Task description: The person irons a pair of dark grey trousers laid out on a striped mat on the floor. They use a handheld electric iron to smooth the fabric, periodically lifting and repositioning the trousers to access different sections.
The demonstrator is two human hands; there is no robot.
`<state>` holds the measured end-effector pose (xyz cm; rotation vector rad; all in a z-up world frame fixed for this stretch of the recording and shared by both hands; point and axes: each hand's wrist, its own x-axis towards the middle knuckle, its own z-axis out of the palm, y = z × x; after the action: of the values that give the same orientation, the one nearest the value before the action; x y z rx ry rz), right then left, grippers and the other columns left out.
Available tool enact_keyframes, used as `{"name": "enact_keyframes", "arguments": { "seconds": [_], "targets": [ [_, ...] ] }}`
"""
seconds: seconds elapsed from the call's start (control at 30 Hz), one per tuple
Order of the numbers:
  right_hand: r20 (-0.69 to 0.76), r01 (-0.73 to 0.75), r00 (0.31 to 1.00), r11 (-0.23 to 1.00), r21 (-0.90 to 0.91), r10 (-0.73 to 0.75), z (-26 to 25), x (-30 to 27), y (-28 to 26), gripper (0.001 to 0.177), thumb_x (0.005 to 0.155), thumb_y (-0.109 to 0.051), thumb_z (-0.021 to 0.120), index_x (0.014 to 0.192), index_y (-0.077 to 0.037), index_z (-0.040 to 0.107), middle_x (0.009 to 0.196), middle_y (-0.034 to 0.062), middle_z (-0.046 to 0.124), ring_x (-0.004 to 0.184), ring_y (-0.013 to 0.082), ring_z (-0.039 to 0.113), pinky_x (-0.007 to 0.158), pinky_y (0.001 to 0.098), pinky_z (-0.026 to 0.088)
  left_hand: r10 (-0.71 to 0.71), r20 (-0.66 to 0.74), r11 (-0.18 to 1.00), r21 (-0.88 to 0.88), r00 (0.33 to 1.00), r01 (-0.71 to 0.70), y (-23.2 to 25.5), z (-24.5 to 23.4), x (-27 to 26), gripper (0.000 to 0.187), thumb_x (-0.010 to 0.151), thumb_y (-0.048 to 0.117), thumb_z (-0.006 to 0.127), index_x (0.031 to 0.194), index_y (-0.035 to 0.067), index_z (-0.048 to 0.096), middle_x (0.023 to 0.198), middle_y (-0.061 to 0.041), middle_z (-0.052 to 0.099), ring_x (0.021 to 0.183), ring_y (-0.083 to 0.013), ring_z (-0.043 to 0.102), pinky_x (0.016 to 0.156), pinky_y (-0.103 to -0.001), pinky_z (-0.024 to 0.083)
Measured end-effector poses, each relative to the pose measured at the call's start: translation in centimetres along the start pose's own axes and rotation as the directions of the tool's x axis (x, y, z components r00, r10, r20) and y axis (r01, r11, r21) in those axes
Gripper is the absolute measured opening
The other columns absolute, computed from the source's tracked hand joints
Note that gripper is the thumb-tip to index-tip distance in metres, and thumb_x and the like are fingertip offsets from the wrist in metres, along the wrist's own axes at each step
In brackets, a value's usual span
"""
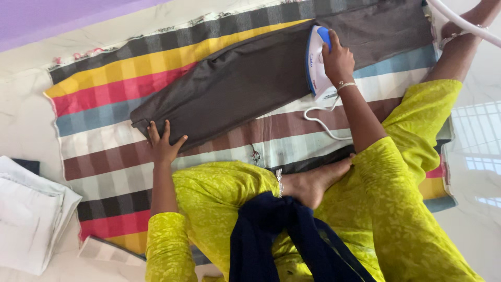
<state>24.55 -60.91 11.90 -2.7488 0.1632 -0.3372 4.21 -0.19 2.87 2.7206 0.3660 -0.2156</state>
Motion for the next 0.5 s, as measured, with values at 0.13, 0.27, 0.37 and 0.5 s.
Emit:
{"name": "enact_keyframes", "arguments": {
  "seconds": [0.13,0.27,0.37,0.5],
  "targets": [
    [0.045,0.023,0.999,1.0,0.021,-0.024,-2.0,-3.8,0.6,0.049,0.105,-0.038,0.058,0.152,-0.026,0.051,0.086,0.0293,0.071,0.08,0.0544,0.068,0.073,0.0628,0.053,0.024,-0.037,0.998,0.055,0.999,-0.022,0.1,0.4,0.1,0.099,0.078,0.076,0.068,0.163,0.036,0.035,0.175,-0.015,0.003,0.161,-0.0352,0.002,0.124,-0.063,0.014],
    [0.12,0.0,0.993,1.0,0.005,0.0,-4.8,-6.5,1.8,0.048,0.106,-0.039,0.057,0.152,-0.027,0.051,0.086,0.0297,0.07,0.08,0.0541,0.068,0.074,0.0621,0.053,0.044,-0.022,0.998,0.044,0.999,-0.043,0.1,0.3,-0.2,0.1,0.08,0.076,0.067,0.164,0.035,0.033,0.175,-0.017,0.003,0.161,-0.0375,0.002,0.124,-0.064,0.013],
    [0.086,0.014,0.996,1.0,0.0,-0.014,-4.2,-4.4,3.4,0.045,0.108,-0.038,0.058,0.151,-0.026,0.053,0.089,0.0291,0.071,0.082,0.0547,0.067,0.074,0.0622,0.053,0.007,0.003,0.997,0.079,1.0,-0.007,0.5,0.0,-0.3,0.099,0.079,0.076,0.066,0.164,0.035,0.033,0.175,-0.015,0.003,0.161,-0.036,0.003,0.125,-0.062,0.014],
    [-0.018,-0.041,0.999,0.999,-0.008,0.041,-3.2,2.0,7.0,0.042,0.107,-0.036,0.059,0.147,-0.025,0.057,0.092,0.0268,0.073,0.086,0.0535,0.068,0.076,0.0617,0.054,-0.007,-0.003,0.999,0.047,1.0,0.007,1.0,-0.3,-0.5,0.1,0.078,0.075,0.067,0.163,0.034,0.034,0.175,-0.015,0.003,0.161,-0.0356,0.003,0.124,-0.062,0.014]
  ]
}}
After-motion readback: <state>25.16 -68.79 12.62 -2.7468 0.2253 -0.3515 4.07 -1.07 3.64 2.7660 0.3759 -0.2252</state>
